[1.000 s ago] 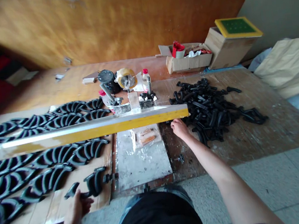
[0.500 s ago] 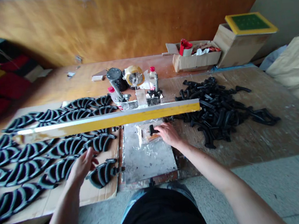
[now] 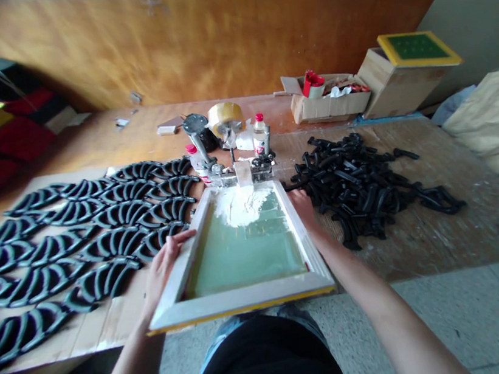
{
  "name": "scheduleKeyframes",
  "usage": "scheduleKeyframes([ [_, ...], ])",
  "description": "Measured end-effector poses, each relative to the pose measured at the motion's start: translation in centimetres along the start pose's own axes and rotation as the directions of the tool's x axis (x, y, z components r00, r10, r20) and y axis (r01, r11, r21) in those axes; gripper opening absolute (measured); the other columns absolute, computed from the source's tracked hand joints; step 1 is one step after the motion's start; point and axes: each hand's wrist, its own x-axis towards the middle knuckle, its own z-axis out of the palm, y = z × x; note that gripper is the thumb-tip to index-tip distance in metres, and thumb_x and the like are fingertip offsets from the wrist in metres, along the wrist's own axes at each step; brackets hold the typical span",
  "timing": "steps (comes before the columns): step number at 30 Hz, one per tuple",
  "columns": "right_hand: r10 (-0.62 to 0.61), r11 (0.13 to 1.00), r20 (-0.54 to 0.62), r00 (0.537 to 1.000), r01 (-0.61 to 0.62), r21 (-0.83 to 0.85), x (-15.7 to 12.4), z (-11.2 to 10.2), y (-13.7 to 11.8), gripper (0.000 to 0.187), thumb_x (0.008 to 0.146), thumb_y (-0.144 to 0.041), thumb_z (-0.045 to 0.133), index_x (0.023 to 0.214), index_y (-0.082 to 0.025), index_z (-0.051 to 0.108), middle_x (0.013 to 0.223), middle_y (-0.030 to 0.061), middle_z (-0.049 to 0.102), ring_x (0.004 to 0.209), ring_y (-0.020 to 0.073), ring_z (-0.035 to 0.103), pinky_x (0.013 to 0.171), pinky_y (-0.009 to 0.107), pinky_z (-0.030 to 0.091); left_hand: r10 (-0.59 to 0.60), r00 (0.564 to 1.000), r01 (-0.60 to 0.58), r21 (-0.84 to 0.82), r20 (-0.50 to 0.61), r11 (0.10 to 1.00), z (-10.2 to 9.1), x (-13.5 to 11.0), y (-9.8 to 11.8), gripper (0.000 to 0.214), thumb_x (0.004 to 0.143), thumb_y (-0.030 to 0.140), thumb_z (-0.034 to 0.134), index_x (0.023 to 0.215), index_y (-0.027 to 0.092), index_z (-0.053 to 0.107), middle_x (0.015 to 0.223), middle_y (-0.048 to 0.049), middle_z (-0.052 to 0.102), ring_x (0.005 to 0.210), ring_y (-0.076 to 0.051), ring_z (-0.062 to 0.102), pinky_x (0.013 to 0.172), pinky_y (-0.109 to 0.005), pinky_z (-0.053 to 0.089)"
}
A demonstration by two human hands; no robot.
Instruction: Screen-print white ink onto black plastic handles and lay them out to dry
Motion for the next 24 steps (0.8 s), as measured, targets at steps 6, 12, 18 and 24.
scheduleKeyframes([
  [6,-0.201,0.957,-0.219,0.955,0.239,0.165,6.5,-1.1,-3.7,0.057,0.084,-0.021,0.068,0.137,-0.016,0.049,0.138,0.0149,0.049,0.128,0.0277,0.044,0.109,0.041,0.037,-0.186,0.979,0.183,0.048,0.080,0.982,1.8,-0.5,-8.0,0.076,0.081,0.057,0.060,0.147,0.022,0.042,0.091,-0.0045,0.072,0.078,-0.021,0.065,0.070,-0.029,0.049],
  [12,-0.346,0.937,0.087,0.934,0.338,0.091,6.0,1.0,-8.0,0.006,0.088,-0.016,0.060,0.092,-0.015,0.063,0.093,0.0103,0.065,0.093,0.0235,0.055,0.084,0.035,0.045,-0.184,0.983,0.184,0.048,0.016,0.982,2.4,0.2,-9.8,0.067,0.078,0.051,0.064,0.139,0.023,0.053,0.094,-0.0055,0.073,0.085,-0.023,0.068,0.074,-0.032,0.053],
  [18,-0.724,0.690,0.146,0.675,0.698,0.194,1.1,-0.6,-7.0,0.014,0.083,-0.006,0.053,0.085,-0.015,0.063,0.085,0.0084,0.063,0.086,0.0218,0.054,0.074,0.031,0.043,-0.219,0.976,0.219,-0.024,-0.003,0.976,2.5,0.0,-9.5,0.063,0.076,0.048,0.068,0.133,0.022,0.057,0.101,-0.0076,0.074,0.094,-0.026,0.069,0.077,-0.034,0.055],
  [24,-0.647,0.755,0.072,0.759,0.624,0.201,1.8,-0.5,-7.0,0.013,0.085,-0.007,0.054,0.084,-0.017,0.063,0.089,0.0075,0.062,0.089,0.0216,0.053,0.075,0.032,0.044,-0.242,0.970,0.242,-0.058,-0.009,0.969,2.4,-0.2,-8.7,0.065,0.074,0.048,0.070,0.132,0.021,0.058,0.095,-0.0077,0.075,0.089,-0.026,0.069,0.076,-0.035,0.055],
])
